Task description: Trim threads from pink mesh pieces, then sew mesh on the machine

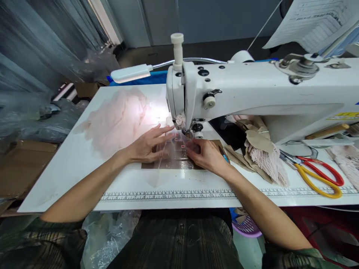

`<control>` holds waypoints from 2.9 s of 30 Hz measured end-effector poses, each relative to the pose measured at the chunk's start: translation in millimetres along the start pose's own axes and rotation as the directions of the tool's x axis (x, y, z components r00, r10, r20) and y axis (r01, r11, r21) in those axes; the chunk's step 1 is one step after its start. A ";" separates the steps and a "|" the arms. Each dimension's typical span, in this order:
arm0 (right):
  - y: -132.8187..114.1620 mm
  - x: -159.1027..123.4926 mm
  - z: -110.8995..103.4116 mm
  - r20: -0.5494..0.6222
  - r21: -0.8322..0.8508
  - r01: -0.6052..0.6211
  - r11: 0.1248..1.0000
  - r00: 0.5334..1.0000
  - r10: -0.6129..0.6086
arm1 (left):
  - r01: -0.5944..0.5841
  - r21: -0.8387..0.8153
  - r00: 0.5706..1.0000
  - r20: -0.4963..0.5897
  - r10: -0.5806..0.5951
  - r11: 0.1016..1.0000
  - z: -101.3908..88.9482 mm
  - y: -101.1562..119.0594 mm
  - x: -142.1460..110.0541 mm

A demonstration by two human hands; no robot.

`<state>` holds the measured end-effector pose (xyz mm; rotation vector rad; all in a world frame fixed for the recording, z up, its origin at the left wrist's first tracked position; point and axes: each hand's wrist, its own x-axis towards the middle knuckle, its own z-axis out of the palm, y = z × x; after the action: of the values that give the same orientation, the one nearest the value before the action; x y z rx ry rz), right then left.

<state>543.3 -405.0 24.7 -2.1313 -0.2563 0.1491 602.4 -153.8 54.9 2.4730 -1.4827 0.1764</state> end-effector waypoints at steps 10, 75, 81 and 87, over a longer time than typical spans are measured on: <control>-3.9 -8.5 32.9 -0.116 -0.191 0.254 0.948 0.953 -0.279 | -0.122 0.362 0.973 -0.138 0.183 0.924 -15.9 45.0 -4.1; 20.4 11.7 16.9 0.196 -0.454 0.505 0.734 0.860 -0.471 | -0.147 0.159 0.965 -0.192 0.177 0.976 19.8 41.0 -3.3; 29.2 10.2 17.9 0.128 -0.406 0.529 0.745 0.840 -0.527 | -0.214 0.105 0.954 -0.191 0.231 0.971 23.2 35.6 -4.9; 26.3 8.8 17.7 0.140 -0.437 0.501 0.747 0.858 -0.493 | -0.136 0.038 0.986 -0.090 0.139 0.990 18.9 36.7 -7.7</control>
<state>551.5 -402.3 -7.1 -2.4412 -0.9454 -0.2368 566.0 -168.9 40.5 2.3528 -1.6230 0.3383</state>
